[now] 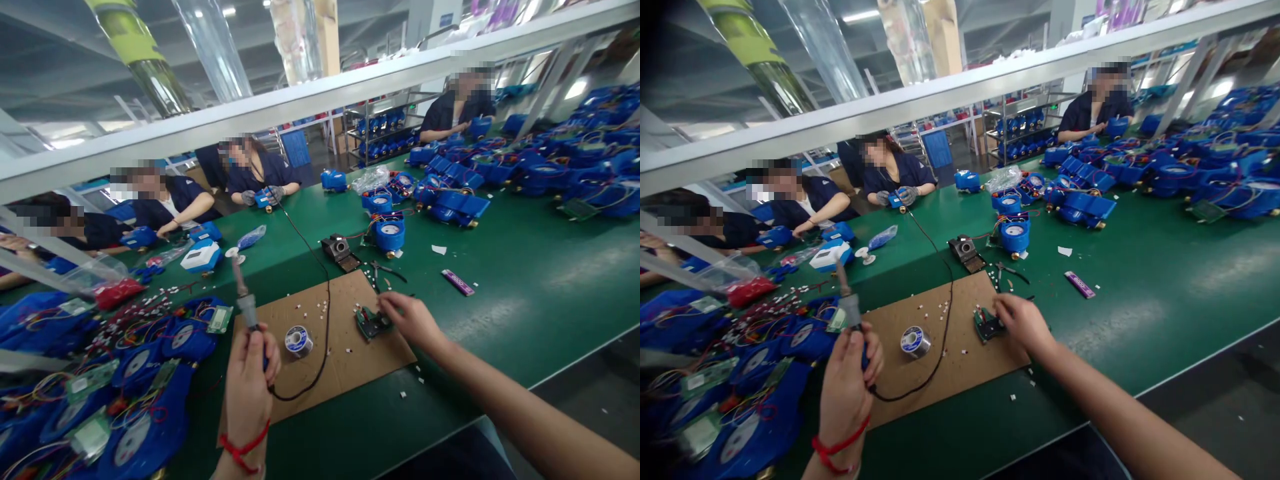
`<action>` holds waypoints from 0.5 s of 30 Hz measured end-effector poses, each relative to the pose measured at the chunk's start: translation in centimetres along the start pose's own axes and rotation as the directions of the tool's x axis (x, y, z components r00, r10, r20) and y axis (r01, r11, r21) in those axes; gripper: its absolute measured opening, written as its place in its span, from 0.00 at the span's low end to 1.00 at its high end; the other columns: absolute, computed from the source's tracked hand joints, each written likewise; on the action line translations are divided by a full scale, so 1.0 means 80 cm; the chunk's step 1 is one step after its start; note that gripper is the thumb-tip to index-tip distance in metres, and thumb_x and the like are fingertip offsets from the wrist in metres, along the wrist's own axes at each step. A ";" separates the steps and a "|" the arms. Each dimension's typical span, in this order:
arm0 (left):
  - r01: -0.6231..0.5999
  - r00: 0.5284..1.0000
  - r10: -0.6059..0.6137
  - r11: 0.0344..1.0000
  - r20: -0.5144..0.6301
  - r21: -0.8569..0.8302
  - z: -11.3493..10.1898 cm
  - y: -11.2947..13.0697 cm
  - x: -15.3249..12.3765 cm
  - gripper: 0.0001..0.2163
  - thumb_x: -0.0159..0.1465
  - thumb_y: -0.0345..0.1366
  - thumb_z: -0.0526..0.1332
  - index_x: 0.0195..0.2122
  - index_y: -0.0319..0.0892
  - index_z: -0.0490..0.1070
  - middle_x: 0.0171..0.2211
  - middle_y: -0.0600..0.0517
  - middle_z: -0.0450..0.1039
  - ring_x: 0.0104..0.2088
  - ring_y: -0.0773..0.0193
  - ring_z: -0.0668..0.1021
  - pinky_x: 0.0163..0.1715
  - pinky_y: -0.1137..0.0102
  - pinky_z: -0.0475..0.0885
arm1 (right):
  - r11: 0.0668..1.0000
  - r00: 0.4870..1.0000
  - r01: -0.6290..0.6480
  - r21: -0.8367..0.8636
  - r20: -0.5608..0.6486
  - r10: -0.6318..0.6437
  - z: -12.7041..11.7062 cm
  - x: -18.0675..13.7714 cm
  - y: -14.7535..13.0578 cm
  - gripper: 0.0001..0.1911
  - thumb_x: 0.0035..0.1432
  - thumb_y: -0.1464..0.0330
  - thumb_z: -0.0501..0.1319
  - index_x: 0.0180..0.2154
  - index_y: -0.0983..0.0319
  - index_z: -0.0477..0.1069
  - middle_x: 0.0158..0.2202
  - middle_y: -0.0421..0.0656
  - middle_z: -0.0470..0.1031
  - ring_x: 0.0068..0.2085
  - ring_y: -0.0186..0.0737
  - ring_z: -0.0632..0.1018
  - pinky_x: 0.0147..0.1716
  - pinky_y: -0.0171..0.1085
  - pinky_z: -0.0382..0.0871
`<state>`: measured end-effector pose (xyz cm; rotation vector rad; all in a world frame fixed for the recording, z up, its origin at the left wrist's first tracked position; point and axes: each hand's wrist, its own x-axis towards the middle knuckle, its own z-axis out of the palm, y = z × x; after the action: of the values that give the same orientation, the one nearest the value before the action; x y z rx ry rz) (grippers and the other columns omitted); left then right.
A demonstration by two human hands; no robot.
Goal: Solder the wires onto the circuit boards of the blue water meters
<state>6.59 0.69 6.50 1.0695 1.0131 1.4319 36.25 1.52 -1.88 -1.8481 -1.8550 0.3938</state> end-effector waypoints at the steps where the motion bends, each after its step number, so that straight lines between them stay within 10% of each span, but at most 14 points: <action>1: 0.053 0.997 -0.056 0.997 0.058 0.065 0.003 -0.008 -0.005 0.10 0.65 0.43 0.59 0.41 0.42 0.67 0.23 0.60 0.60 0.15 0.77 0.58 0.12 0.82 0.53 | 0.997 0.997 -0.061 -0.057 -0.053 0.058 -0.002 0.023 0.014 0.17 0.67 0.64 0.49 0.52 0.61 0.69 0.53 0.48 0.73 0.54 0.43 0.73 0.53 0.39 0.66; 6: 0.232 0.936 -0.288 0.938 0.203 0.259 0.032 -0.051 -0.027 0.17 0.64 0.49 0.59 0.42 0.40 0.67 0.23 0.60 0.59 0.17 0.76 0.57 0.15 0.80 0.52 | 0.956 0.971 -0.234 -0.177 -0.090 0.221 0.022 0.103 0.050 0.34 0.54 0.56 0.63 0.55 0.72 0.63 0.58 0.66 0.63 0.61 0.66 0.63 0.57 0.57 0.56; 15: 0.207 0.942 -0.293 0.891 0.165 0.405 0.039 -0.071 -0.042 0.21 0.61 0.53 0.59 0.43 0.39 0.70 0.23 0.57 0.63 0.21 0.70 0.64 0.21 0.75 0.59 | 0.955 0.962 -0.255 -0.152 0.056 0.265 0.018 0.126 0.075 0.22 0.51 0.63 0.64 0.45 0.70 0.71 0.47 0.62 0.73 0.52 0.61 0.73 0.51 0.50 0.64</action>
<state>11.16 -1.92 1.49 1.2922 1.2461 0.8980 40.91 11.95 -4.87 -2.2149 -1.7306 0.4360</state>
